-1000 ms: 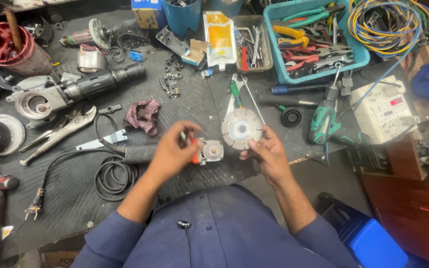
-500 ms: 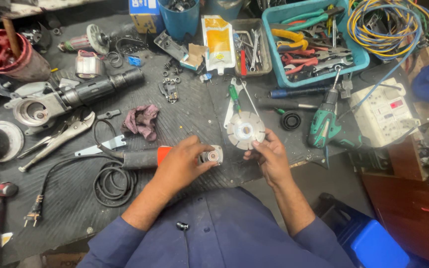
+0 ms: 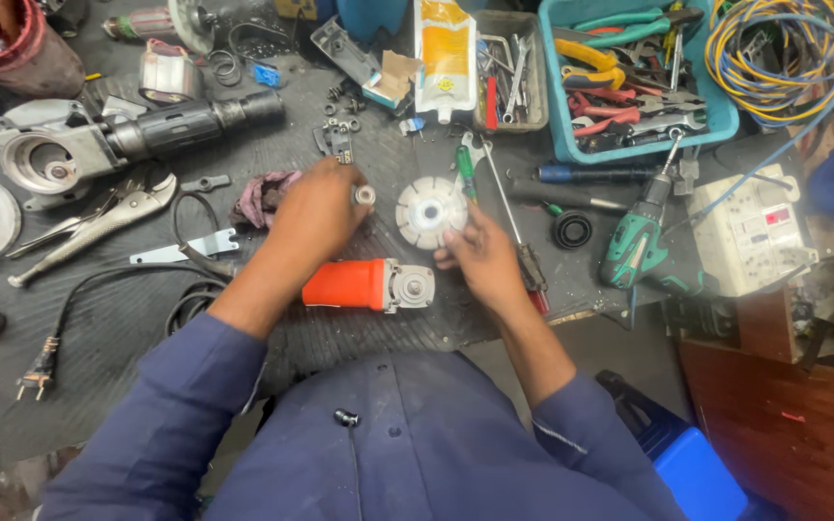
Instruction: The person works on an angle grinder at a cluttered workbench. They use pliers on the grinder's disc nut, pick up a cordless drill to work on the grinder body, handle its power cord and a red wire, and manipulate the tool's components while testing it.
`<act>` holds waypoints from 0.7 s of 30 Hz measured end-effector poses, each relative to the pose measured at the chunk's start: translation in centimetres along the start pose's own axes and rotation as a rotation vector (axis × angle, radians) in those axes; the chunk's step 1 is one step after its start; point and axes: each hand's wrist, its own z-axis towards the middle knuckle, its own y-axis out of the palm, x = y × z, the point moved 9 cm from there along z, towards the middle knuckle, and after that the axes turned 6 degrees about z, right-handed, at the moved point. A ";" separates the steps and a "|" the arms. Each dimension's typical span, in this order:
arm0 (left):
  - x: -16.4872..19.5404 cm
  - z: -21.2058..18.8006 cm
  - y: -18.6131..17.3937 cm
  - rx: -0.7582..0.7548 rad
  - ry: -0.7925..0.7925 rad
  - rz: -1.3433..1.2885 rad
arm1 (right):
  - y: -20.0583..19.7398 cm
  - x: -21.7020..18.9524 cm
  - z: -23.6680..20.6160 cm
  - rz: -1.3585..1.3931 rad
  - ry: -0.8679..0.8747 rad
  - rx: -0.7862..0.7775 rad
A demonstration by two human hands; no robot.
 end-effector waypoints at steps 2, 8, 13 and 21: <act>0.3 1.2 -0.4 0.033 -0.005 0.051 | 1.0 -1.1 1.6 -0.027 -0.016 0.023; 2.9 4.1 -3.7 0.232 0.118 0.002 | 4.4 -4.1 5.2 -0.039 -0.041 0.028; 4.2 5.6 -3.4 0.132 0.145 0.028 | 5.3 -6.2 6.1 -0.419 -0.027 0.096; 3.9 5.0 -2.5 0.203 0.260 0.137 | 4.0 -6.5 5.9 -0.732 -0.226 0.103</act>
